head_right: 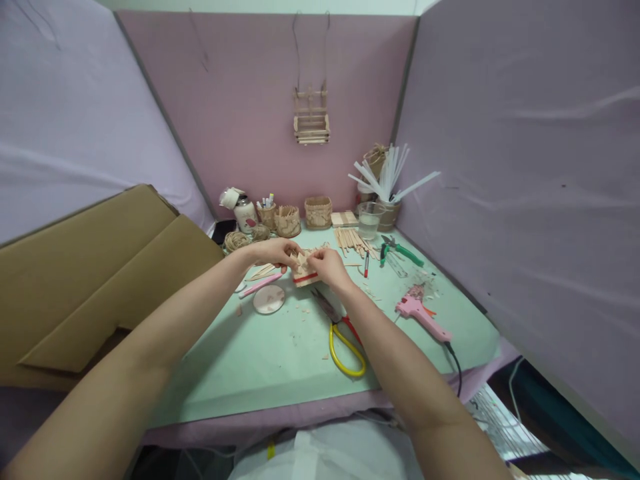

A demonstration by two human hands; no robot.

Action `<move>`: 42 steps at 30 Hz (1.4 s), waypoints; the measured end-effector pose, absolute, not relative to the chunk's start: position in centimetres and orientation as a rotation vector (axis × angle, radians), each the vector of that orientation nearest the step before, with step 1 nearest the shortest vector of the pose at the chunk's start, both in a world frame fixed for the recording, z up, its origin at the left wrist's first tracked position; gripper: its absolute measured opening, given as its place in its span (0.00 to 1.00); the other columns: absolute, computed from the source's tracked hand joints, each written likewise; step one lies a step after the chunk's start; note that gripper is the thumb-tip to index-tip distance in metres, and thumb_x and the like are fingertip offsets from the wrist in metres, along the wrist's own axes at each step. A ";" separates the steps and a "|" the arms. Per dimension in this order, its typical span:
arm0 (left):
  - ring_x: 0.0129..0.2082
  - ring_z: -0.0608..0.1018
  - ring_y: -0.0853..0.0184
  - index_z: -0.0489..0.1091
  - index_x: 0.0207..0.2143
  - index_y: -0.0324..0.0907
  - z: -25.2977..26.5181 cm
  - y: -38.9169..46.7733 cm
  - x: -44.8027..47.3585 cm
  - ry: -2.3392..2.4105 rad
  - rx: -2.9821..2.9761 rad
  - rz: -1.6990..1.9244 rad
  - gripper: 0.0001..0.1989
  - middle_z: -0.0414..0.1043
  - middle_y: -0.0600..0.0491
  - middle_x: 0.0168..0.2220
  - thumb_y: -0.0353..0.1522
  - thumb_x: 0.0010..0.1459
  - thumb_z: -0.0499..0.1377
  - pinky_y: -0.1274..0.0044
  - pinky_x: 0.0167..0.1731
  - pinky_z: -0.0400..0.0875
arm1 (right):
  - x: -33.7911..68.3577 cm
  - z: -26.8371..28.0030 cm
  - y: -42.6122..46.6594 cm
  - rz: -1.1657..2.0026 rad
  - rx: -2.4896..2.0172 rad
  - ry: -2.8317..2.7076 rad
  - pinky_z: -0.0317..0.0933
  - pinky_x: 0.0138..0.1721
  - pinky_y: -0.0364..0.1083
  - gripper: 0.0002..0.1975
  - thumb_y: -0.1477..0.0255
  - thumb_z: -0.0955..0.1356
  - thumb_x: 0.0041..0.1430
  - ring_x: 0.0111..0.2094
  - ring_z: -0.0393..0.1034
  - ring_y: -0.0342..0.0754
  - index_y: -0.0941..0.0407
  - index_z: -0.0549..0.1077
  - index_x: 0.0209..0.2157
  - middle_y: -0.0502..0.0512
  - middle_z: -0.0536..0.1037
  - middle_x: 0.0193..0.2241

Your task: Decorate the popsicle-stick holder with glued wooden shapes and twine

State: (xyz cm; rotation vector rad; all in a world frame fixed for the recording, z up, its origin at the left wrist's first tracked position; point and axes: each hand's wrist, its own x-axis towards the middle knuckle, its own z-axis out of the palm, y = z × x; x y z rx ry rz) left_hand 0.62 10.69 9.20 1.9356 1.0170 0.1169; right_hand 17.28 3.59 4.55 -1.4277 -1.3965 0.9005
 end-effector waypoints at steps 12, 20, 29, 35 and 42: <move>0.19 0.72 0.73 0.71 0.39 0.40 9.5 10.3 0.8 1.025 1.963 0.102 0.18 0.70 0.56 0.24 0.30 0.41 0.65 0.81 0.15 0.58 | 17.5 3.6 4.3 0.839 -1.441 -1.464 0.51 0.23 0.42 0.08 0.68 0.64 0.41 0.22 0.58 0.42 0.58 0.69 0.19 0.47 0.65 0.17; 0.19 0.71 0.74 0.70 0.40 0.40 9.3 10.5 0.9 1.018 1.983 0.077 0.20 0.70 0.57 0.26 0.31 0.42 0.64 0.81 0.17 0.58 | 17.2 3.2 4.4 0.737 -1.482 -1.497 0.50 0.23 0.41 0.08 0.70 0.63 0.42 0.22 0.58 0.42 0.58 0.70 0.18 0.47 0.65 0.16; 0.17 0.66 0.74 0.69 0.26 0.39 9.2 10.1 1.5 1.101 2.007 0.128 0.06 0.64 0.58 0.18 0.32 0.44 0.61 0.80 0.17 0.55 | 16.6 3.7 3.9 0.577 -1.591 -1.504 0.52 0.26 0.42 0.07 0.74 0.64 0.44 0.24 0.64 0.44 0.58 0.73 0.19 0.51 0.73 0.18; 0.16 0.61 0.75 0.68 0.25 0.40 9.1 10.3 1.9 1.192 2.060 0.107 0.05 0.60 0.59 0.16 0.32 0.43 0.60 0.80 0.15 0.51 | 16.6 3.9 3.9 0.530 -1.626 -1.512 0.54 0.27 0.42 0.07 0.75 0.65 0.44 0.26 0.68 0.46 0.57 0.74 0.18 0.54 0.77 0.21; 0.15 0.60 0.74 0.69 0.25 0.41 8.8 10.7 2.2 1.265 2.072 0.085 0.06 0.58 0.59 0.15 0.32 0.42 0.61 0.79 0.15 0.49 | 17.2 4.0 3.5 0.486 -1.614 -1.490 0.56 0.29 0.42 0.07 0.74 0.65 0.46 0.27 0.69 0.46 0.56 0.75 0.21 0.53 0.78 0.23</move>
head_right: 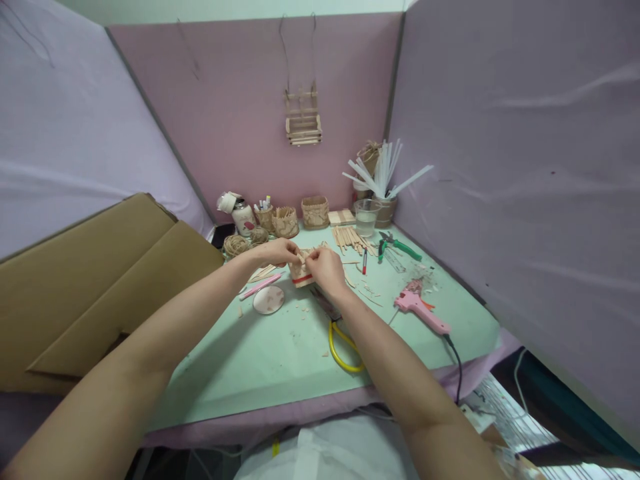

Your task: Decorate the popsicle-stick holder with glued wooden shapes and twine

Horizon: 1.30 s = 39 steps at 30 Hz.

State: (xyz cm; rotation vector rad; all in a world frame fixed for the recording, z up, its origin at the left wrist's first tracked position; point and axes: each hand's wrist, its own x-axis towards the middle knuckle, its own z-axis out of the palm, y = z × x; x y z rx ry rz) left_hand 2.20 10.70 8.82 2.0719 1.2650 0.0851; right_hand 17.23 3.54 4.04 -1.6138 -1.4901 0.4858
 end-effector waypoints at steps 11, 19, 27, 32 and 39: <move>0.14 0.57 0.75 0.70 0.25 0.41 9.8 9.9 2.7 1.266 2.042 0.056 0.06 0.55 0.60 0.14 0.32 0.41 0.62 0.79 0.15 0.47 | 21.4 3.9 1.6 0.467 -1.591 -1.353 0.56 0.29 0.43 0.10 0.67 0.64 0.46 0.25 0.67 0.46 0.57 0.75 0.25 0.52 0.75 0.22; 0.14 0.54 0.75 0.74 0.34 0.40 11.2 9.1 2.9 1.301 1.997 -0.032 0.13 0.53 0.60 0.12 0.37 0.46 0.60 0.78 0.15 0.46 | 21.8 2.7 1.2 0.545 -1.555 -1.331 0.56 0.29 0.43 0.10 0.66 0.64 0.46 0.24 0.65 0.45 0.57 0.74 0.24 0.50 0.73 0.19; 0.15 0.56 0.75 0.74 0.29 0.40 10.6 9.6 3.3 1.296 1.995 -0.042 0.11 0.55 0.59 0.13 0.37 0.43 0.63 0.78 0.16 0.47 | 22.4 2.9 0.6 0.569 -1.546 -1.314 0.56 0.29 0.44 0.10 0.66 0.64 0.45 0.24 0.65 0.46 0.56 0.74 0.24 0.49 0.72 0.18; 0.15 0.56 0.75 0.74 0.29 0.40 10.8 9.4 3.5 1.318 2.048 -0.053 0.11 0.55 0.60 0.13 0.37 0.44 0.63 0.79 0.16 0.48 | 22.6 2.6 0.6 0.590 -1.533 -1.314 0.57 0.29 0.44 0.09 0.66 0.64 0.45 0.23 0.64 0.46 0.56 0.73 0.23 0.50 0.72 0.18; 0.16 0.60 0.74 0.74 0.32 0.40 11.2 9.2 3.2 1.310 2.050 -0.084 0.14 0.61 0.57 0.15 0.40 0.46 0.62 0.80 0.16 0.50 | 22.9 2.7 0.3 0.600 -1.520 -1.307 0.56 0.30 0.44 0.09 0.66 0.64 0.45 0.23 0.64 0.45 0.57 0.73 0.24 0.49 0.71 0.18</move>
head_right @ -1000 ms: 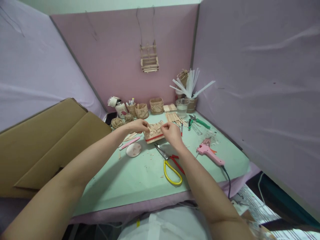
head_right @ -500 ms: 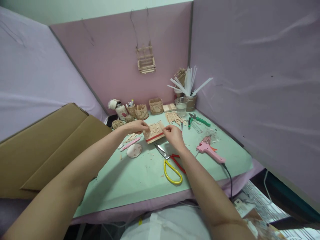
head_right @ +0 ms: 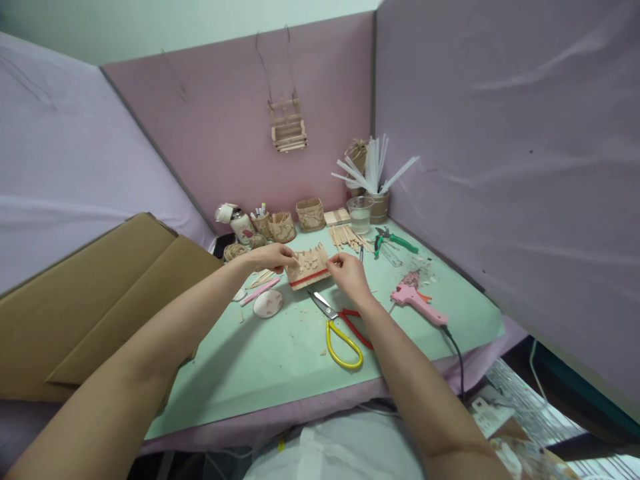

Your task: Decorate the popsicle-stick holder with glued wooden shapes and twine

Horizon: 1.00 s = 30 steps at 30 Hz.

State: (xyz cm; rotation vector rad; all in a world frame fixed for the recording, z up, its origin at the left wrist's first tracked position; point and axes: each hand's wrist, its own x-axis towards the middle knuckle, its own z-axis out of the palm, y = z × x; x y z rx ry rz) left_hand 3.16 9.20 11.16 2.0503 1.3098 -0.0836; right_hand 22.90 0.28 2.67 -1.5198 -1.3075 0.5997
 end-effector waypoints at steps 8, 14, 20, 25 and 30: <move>0.16 0.61 0.74 0.64 0.22 0.42 10.5 9.5 3.0 1.266 2.055 -0.031 0.10 0.58 0.60 0.16 0.32 0.39 0.64 0.80 0.16 0.51 | 23.5 2.2 0.0 0.613 -1.505 -1.296 0.55 0.28 0.43 0.10 0.65 0.64 0.47 0.24 0.64 0.45 0.57 0.73 0.24 0.49 0.71 0.20; 0.21 0.64 0.73 0.67 0.24 0.40 10.0 9.9 3.1 1.184 2.220 0.145 0.06 0.63 0.58 0.21 0.33 0.42 0.60 0.80 0.21 0.57 | 23.9 2.1 -0.5 0.622 -1.498 -1.288 0.55 0.27 0.43 0.11 0.65 0.65 0.47 0.23 0.62 0.44 0.57 0.73 0.24 0.49 0.70 0.18; 0.24 0.63 0.72 0.65 0.21 0.41 8.7 11.1 2.9 1.113 2.588 0.200 0.01 0.61 0.58 0.21 0.29 0.42 0.56 0.80 0.24 0.54 | 24.5 2.2 -1.1 0.606 -1.518 -1.273 0.55 0.27 0.43 0.11 0.64 0.65 0.47 0.22 0.61 0.44 0.57 0.73 0.24 0.48 0.69 0.17; 0.24 0.65 0.70 0.67 0.23 0.41 7.2 11.2 2.7 1.152 2.580 0.126 0.02 0.64 0.57 0.22 0.28 0.42 0.57 0.80 0.25 0.54 | 24.7 2.3 -1.8 0.615 -1.539 -1.270 0.54 0.27 0.43 0.11 0.64 0.65 0.48 0.22 0.61 0.44 0.58 0.74 0.25 0.49 0.70 0.18; 0.28 0.70 0.68 0.72 0.34 0.41 6.3 11.6 2.0 1.127 2.620 0.084 0.10 0.71 0.55 0.28 0.30 0.46 0.59 0.80 0.29 0.59 | 24.6 2.1 -2.2 0.618 -1.550 -1.275 0.54 0.26 0.43 0.11 0.64 0.66 0.47 0.23 0.60 0.44 0.57 0.74 0.25 0.49 0.68 0.19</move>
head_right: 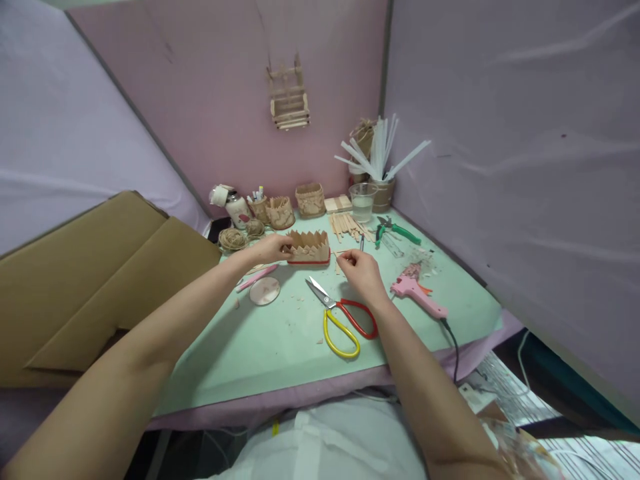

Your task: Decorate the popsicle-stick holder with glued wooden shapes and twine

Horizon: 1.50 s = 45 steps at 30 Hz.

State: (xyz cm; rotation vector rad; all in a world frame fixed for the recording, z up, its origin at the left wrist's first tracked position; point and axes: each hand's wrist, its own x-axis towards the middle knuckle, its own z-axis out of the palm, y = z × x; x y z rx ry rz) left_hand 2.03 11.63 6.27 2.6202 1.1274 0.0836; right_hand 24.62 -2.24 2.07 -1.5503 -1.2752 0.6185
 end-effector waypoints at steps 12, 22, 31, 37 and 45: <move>0.38 0.73 0.67 0.73 0.35 0.41 6.2 3.5 -1.0 1.253 2.423 0.936 0.10 0.74 0.50 0.36 0.33 0.60 0.53 0.78 0.41 0.64 | 23.9 0.9 -6.5 0.595 -1.667 -1.590 0.55 0.28 0.44 0.11 0.63 0.64 0.54 0.23 0.64 0.45 0.54 0.75 0.28 0.49 0.73 0.21; 0.39 0.74 0.60 0.76 0.33 0.40 2.6 0.6 -0.1 1.214 2.653 0.231 0.09 0.75 0.46 0.36 0.29 0.54 0.56 0.73 0.38 0.63 | 25.6 1.6 -10.0 0.462 -1.786 -1.699 0.58 0.28 0.46 0.14 0.60 0.63 0.57 0.24 0.68 0.48 0.54 0.75 0.31 0.53 0.78 0.25; 0.35 0.74 0.60 0.76 0.30 0.40 1.0 0.8 0.4 1.261 2.709 0.158 0.11 0.76 0.45 0.32 0.25 0.54 0.53 0.72 0.35 0.63 | 28.9 1.9 -11.2 0.324 -1.849 -1.600 0.59 0.28 0.45 0.16 0.57 0.64 0.54 0.25 0.69 0.48 0.54 0.76 0.31 0.53 0.78 0.26; 0.32 0.74 0.65 0.75 0.29 0.40 2.1 0.7 0.1 1.144 2.039 0.615 0.06 0.75 0.50 0.30 0.29 0.52 0.57 0.75 0.33 0.65 | 31.2 1.7 -11.5 0.204 -1.843 -1.470 0.61 0.30 0.46 0.17 0.55 0.66 0.52 0.27 0.71 0.49 0.54 0.76 0.31 0.55 0.80 0.29; 0.26 0.74 0.74 0.72 0.30 0.36 2.7 -1.7 2.7 0.757 0.972 0.697 0.17 0.75 0.51 0.27 0.34 0.38 0.72 0.80 0.30 0.65 | 24.9 2.4 -10.4 0.657 -1.459 -1.427 0.64 0.32 0.46 0.12 0.61 0.68 0.55 0.30 0.70 0.48 0.54 0.75 0.36 0.54 0.77 0.30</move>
